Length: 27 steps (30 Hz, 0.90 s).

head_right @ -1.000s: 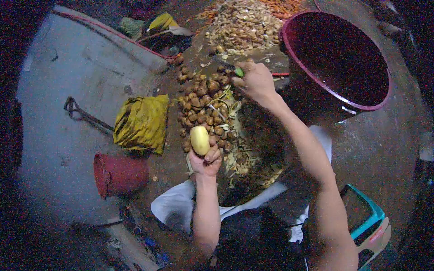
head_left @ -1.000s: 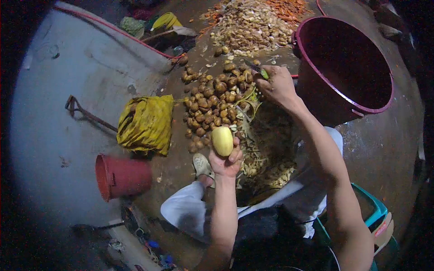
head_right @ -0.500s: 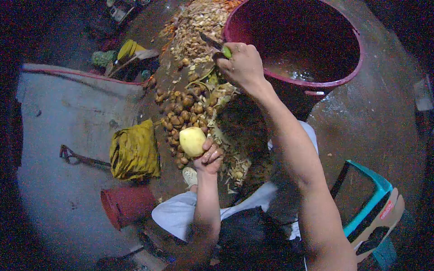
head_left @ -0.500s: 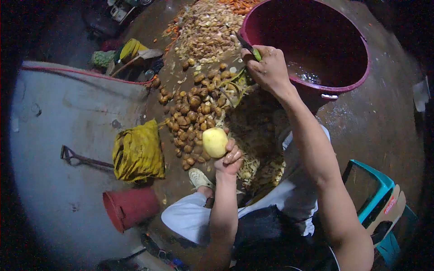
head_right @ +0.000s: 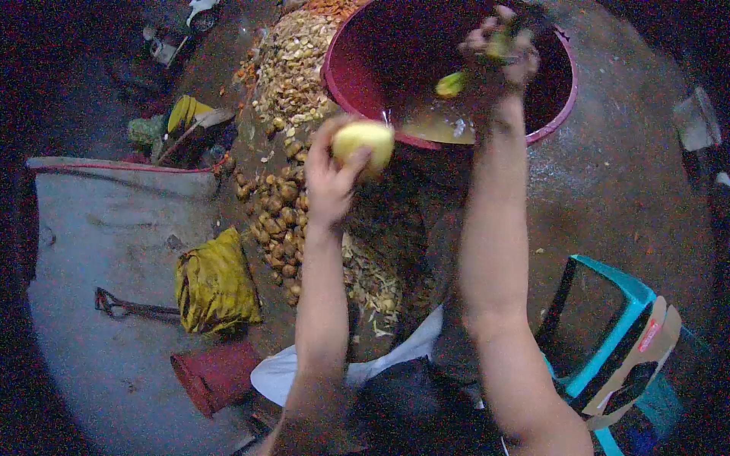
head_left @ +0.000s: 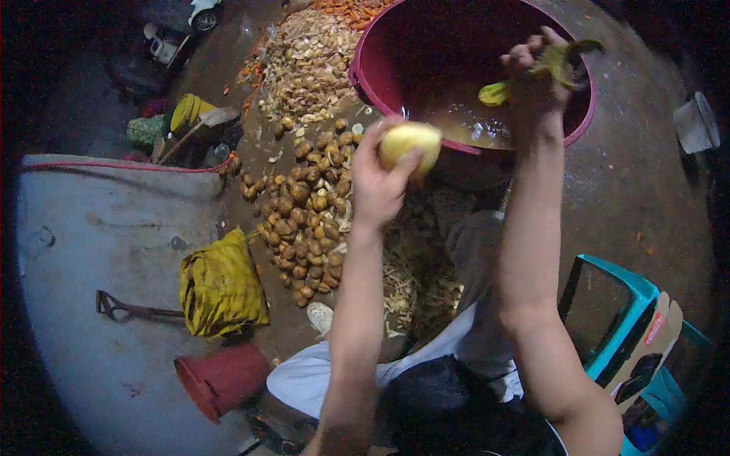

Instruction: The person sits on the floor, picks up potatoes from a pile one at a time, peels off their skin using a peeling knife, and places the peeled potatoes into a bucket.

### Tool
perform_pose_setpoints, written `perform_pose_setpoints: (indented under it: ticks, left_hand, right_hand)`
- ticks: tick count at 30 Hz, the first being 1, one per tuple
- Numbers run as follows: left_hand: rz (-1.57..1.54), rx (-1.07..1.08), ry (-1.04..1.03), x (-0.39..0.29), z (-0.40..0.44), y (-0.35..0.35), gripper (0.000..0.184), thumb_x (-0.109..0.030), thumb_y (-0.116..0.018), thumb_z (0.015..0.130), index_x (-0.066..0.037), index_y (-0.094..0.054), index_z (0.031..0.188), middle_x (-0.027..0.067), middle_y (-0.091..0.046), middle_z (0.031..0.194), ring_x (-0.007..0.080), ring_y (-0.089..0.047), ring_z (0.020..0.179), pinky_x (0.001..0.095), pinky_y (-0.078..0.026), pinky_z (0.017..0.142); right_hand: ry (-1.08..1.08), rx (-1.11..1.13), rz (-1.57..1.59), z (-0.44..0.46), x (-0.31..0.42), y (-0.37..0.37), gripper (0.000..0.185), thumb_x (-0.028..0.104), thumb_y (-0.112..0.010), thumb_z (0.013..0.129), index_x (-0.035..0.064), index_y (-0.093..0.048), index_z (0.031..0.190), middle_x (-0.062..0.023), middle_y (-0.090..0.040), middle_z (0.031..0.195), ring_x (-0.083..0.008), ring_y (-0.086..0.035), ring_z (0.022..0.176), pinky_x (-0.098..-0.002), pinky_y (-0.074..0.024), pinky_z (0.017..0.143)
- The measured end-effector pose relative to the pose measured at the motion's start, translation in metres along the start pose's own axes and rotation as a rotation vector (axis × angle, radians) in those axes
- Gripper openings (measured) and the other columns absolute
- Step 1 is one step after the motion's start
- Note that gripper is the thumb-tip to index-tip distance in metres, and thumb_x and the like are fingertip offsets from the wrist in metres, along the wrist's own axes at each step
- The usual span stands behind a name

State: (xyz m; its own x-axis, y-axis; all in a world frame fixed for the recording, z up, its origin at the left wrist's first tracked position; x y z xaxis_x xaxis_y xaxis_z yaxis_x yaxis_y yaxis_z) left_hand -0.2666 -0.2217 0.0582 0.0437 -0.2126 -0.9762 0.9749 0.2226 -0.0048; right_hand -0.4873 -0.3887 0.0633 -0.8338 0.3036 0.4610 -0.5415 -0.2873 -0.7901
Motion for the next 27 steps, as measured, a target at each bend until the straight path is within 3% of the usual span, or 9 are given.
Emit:
perform_pose_setpoints:
  ticks: [1,3,5,7,11,19,23,25,27]
  left_hand:
    - [0.206,0.062,-0.249,-0.017,0.023,-0.016,0.041,-0.013,-0.069,0.080,-0.003,-0.053,0.117,0.0098,-0.062,0.100,0.0200,-0.063,0.086,0.0302,-0.054,0.071]
    - [0.299,0.117,-0.361,-0.012,0.064,-0.042,0.030,-0.005,-0.069,0.072,-0.006,-0.062,0.102,0.0116,-0.063,0.097,0.0258,-0.063,0.090,0.0348,-0.051,0.081]
    - [0.738,0.307,-0.298,0.012,0.092,-0.070,0.036,-0.008,-0.071,0.063,-0.012,-0.066,0.099,0.0122,-0.064,0.099,0.0286,-0.063,0.093,0.0405,-0.051,0.084]
    - [0.996,0.567,-0.029,0.066,0.098,-0.086,0.040,-0.015,-0.070,0.064,-0.019,-0.068,0.104,0.0114,-0.065,0.104,0.0299,-0.062,0.098,0.0432,-0.049,0.088]
    - [1.122,0.719,0.286,0.069,0.074,-0.080,0.043,-0.023,-0.063,0.069,-0.024,-0.066,0.112,0.0092,-0.066,0.110,0.0266,-0.063,0.103,0.0425,-0.047,0.090]
    - [1.208,0.743,0.337,0.078,0.071,-0.079,0.038,-0.026,-0.062,0.071,-0.012,-0.068,0.106,0.0084,-0.067,0.106,0.0239,-0.063,0.101,0.0418,-0.047,0.084]
    - [1.205,0.834,0.232,0.079,0.065,-0.086,0.034,-0.026,-0.060,0.075,-0.011,-0.069,0.104,0.0057,-0.067,0.107,0.0208,-0.064,0.098,0.0436,-0.046,0.078]
    - [1.197,0.834,0.169,0.084,0.057,-0.087,0.028,-0.021,-0.060,0.074,-0.009,-0.070,0.098,0.0089,-0.068,0.102,0.0271,-0.064,0.099,0.0431,-0.050,0.080]
    - [0.999,0.325,-0.161,0.053,0.064,-0.065,0.023,-0.016,-0.058,0.074,-0.008,-0.069,0.092,0.0078,-0.065,0.100,0.0290,-0.059,0.104,0.0404,-0.048,0.083]
  right_hand:
    - [-0.026,0.096,0.199,0.003,0.005,0.000,0.027,0.023,-0.051,0.092,0.0102,-0.051,0.116,-0.0015,-0.050,0.089,-0.0157,-0.052,0.064,-0.0381,-0.0473,0.067]
    - [-0.034,0.084,0.183,0.000,0.008,0.005,0.027,0.025,-0.052,0.092,0.0111,-0.051,0.114,-0.0020,-0.050,0.090,-0.0173,-0.052,0.066,-0.0416,-0.0463,0.072]
    - [-0.026,0.088,0.118,0.000,0.006,-0.002,0.028,0.025,-0.053,0.090,0.0114,-0.051,0.114,-0.0017,-0.051,0.091,-0.0165,-0.052,0.069,-0.0410,-0.0465,0.071]
    - [-0.009,-0.135,-0.096,-0.001,0.007,0.006,0.025,0.024,-0.052,0.091,0.0118,-0.052,0.112,-0.0030,-0.051,0.089,-0.0188,-0.051,0.069,-0.0415,-0.0456,0.070]
    - [-0.041,-0.049,-0.112,0.005,0.010,0.000,0.021,0.023,-0.049,0.092,0.0101,-0.053,0.108,-0.0034,-0.051,0.088,-0.0190,-0.052,0.070,-0.0396,-0.0439,0.069]
    - [-0.132,0.091,-0.124,0.008,-0.018,-0.022,0.021,0.021,-0.050,0.092,0.0104,-0.053,0.110,-0.0041,-0.053,0.090,-0.0188,-0.052,0.074,-0.0383,-0.0442,0.072]
    - [-0.060,0.108,-0.347,0.005,-0.022,-0.025,0.027,0.019,-0.053,0.091,0.0086,-0.052,0.116,-0.0048,-0.056,0.092,-0.0208,-0.054,0.078,-0.0410,-0.0461,0.076]
    - [0.000,0.086,-0.585,0.006,-0.023,-0.020,0.034,0.021,-0.054,0.089,0.0088,-0.049,0.120,-0.0060,-0.056,0.093,-0.0215,-0.055,0.081,-0.0431,-0.0470,0.080]
    - [0.030,0.181,-0.652,0.005,-0.029,-0.025,0.041,0.024,-0.056,0.088,0.0093,-0.046,0.124,-0.0071,-0.056,0.093,-0.0220,-0.057,0.083,-0.0437,-0.0480,0.082]
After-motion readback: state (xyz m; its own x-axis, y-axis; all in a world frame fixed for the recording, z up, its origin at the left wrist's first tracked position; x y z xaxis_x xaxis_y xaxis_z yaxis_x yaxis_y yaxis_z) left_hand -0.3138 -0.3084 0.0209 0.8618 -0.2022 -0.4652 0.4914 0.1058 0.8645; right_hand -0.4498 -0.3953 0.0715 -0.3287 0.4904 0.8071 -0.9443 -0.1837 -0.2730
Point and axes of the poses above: each hand's wrist, its own z-axis towards the middle knuckle, its own y-axis out of the back of the hand, x = y × z, the point moved 10 cm from there along z, towards the middle knuckle
